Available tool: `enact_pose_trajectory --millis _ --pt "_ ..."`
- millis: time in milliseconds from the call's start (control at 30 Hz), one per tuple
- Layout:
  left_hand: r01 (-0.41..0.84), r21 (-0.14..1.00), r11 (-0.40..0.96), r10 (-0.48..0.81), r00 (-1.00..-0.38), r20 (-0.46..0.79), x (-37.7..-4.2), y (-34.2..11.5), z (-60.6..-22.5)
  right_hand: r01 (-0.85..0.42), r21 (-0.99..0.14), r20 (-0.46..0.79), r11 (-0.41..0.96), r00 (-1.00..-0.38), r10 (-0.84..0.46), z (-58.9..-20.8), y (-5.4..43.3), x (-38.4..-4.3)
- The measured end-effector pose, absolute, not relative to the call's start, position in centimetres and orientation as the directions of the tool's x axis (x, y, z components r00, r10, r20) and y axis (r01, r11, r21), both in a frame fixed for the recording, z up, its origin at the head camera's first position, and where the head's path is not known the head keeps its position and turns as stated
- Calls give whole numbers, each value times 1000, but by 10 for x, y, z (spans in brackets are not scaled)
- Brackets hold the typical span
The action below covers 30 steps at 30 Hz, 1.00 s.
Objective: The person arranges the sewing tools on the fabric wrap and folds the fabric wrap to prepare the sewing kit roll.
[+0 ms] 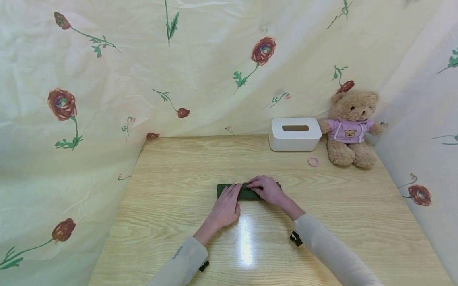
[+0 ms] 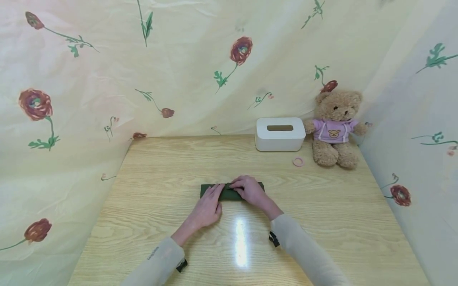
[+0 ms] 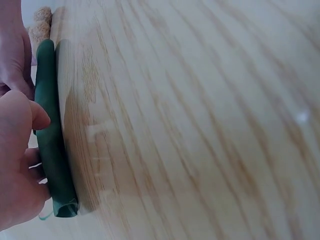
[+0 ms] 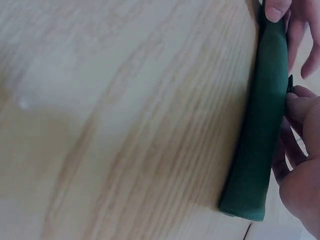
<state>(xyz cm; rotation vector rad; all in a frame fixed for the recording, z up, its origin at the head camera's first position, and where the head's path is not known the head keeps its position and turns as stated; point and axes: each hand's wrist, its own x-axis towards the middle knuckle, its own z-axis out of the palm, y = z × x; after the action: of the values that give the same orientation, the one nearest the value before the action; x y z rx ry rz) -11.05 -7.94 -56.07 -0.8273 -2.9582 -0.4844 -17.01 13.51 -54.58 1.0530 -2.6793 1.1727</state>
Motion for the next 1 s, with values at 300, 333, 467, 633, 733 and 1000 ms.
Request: enact_pose_trajectory --millis 300,333,467,633,733,1000 --pt "536 120 835 527 -844 104 -108 -75 -563 -721 -486 395 494 -685 -612 -555 139 -162" --pt "536 106 838 527 -844 101 -108 -75 -563 -721 -472 387 507 -687 -615 -555 140 -160" --pt "530 76 844 523 -847 97 -106 -75 -565 -695 -432 306 575 -712 -631 -557 143 -150" --pt "527 62 848 520 -848 98 -106 -75 -567 -693 -394 277 604 -716 -641 -558 145 -141" --pt "530 60 846 522 -846 105 -106 -74 -567 -709 -365 300 603 -703 -645 -560 146 -137" --pt "539 72 839 534 -841 85 -105 -72 -568 -728 -309 318 612 -685 -655 -568 147 -132"
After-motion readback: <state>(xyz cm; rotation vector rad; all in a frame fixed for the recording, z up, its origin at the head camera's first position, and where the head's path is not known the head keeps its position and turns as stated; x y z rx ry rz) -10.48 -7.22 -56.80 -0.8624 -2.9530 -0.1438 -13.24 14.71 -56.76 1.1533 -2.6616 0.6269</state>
